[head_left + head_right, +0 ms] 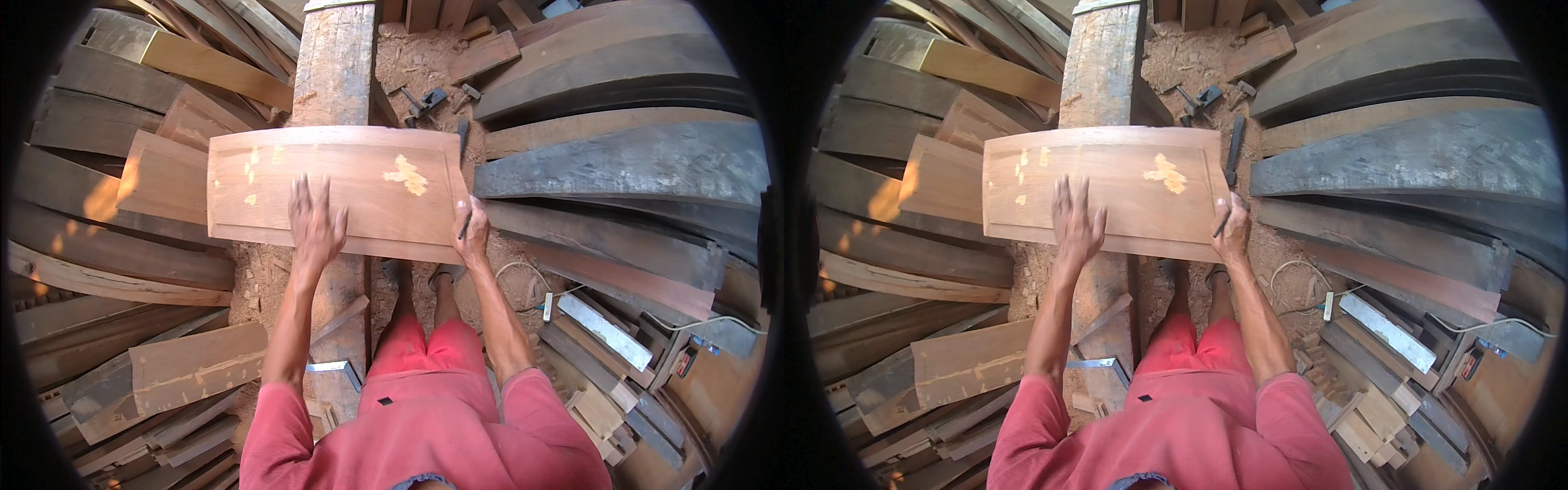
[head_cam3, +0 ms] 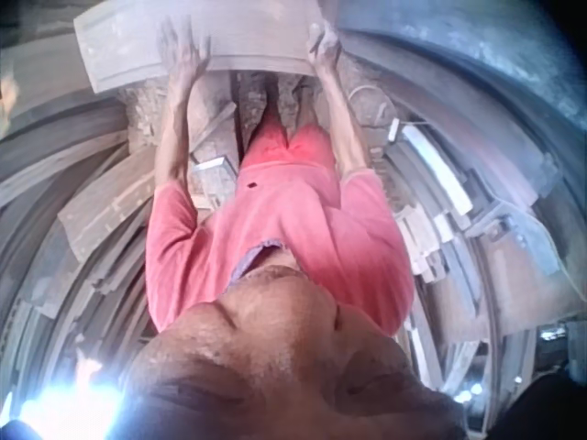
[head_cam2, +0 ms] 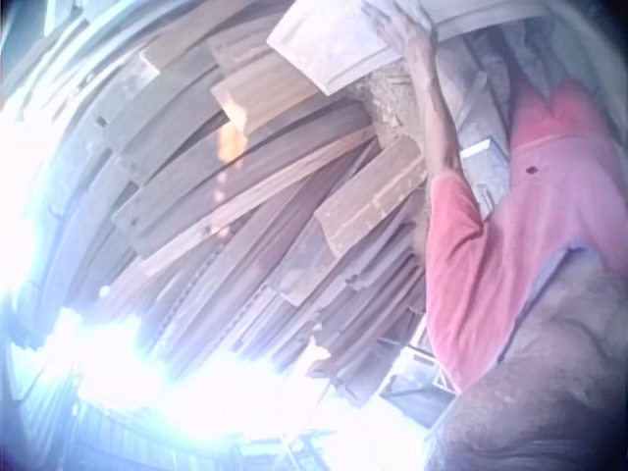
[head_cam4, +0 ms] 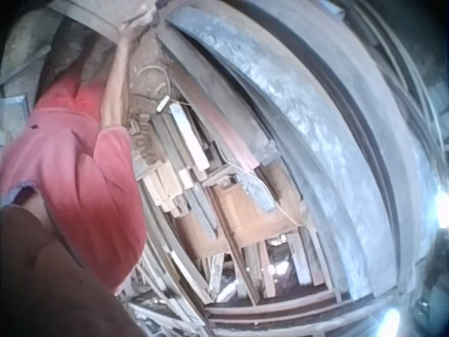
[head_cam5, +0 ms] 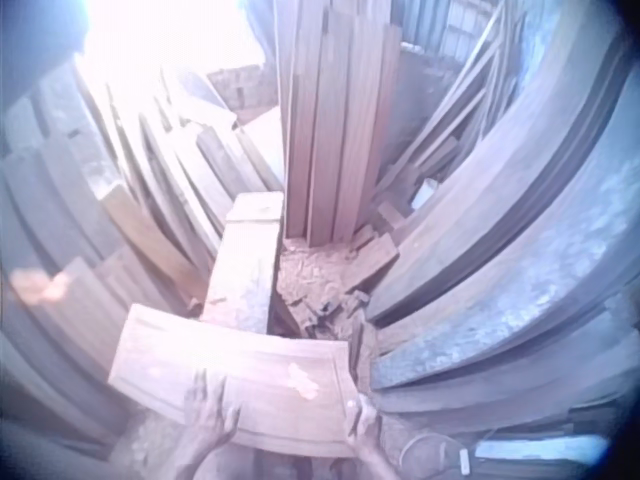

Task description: The person marks lines on a wooden panel with a pencil, rotates the panel to inspect the other side, and then uses an axe and a hammer to chip away wood from the edges while holding the piece steady with their foot on a beam.

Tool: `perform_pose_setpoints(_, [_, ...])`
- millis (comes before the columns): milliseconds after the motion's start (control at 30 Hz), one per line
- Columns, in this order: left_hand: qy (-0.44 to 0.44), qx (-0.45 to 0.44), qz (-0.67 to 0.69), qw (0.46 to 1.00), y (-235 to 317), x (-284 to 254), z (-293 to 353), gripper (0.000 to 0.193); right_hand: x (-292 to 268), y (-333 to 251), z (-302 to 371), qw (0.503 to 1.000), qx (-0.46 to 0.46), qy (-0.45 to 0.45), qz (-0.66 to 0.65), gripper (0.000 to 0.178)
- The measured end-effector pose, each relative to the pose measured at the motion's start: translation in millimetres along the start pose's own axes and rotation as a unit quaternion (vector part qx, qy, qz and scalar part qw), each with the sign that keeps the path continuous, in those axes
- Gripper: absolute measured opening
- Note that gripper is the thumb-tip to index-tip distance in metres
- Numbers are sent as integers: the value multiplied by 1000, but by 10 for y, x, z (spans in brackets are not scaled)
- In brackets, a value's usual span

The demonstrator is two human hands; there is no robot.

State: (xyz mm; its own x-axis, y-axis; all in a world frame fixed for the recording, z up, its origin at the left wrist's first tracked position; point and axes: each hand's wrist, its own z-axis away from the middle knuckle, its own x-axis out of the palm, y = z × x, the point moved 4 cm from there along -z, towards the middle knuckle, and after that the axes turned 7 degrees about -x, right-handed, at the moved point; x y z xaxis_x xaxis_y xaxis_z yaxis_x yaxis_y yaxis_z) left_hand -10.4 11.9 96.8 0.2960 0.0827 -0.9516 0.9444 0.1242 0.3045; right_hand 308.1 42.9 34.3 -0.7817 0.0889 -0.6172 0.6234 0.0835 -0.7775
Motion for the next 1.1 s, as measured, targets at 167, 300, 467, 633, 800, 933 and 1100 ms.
perform_pose_setpoints(167, [17, -141, -83, 986, 218, 1000, -820, 71, 306, 4, -378, 990, -20, -10, -140, 57])
perform_pose_setpoints(300, [9, -166, -86, 982, 297, 1005, -852, 73, -51, -96, -573, 987, -11, 136, -85, 54])
perform_pose_setpoints(467, [-10, -183, -100, 978, 303, 992, -873, 73, -17, -173, -871, 971, 35, -111, -208, 19])
perform_pose_setpoints(633, [7, -186, -85, 979, 299, 969, -874, 70, 240, -139, -1122, 952, 22, -129, -276, 17])
perform_pose_setpoints(800, [15, -182, -81, 980, 308, 958, -875, 69, 409, -154, -1178, 954, 16, -137, -267, 18])
perform_pose_setpoints(933, [27, -171, -80, 982, 313, 945, -867, 68, 446, -128, -1207, 958, 26, -126, -258, 17])
perform_pose_setpoints(1100, [26, -171, -75, 982, 311, 942, -864, 68, 467, -109, -1197, 964, 24, -146, -220, 19])
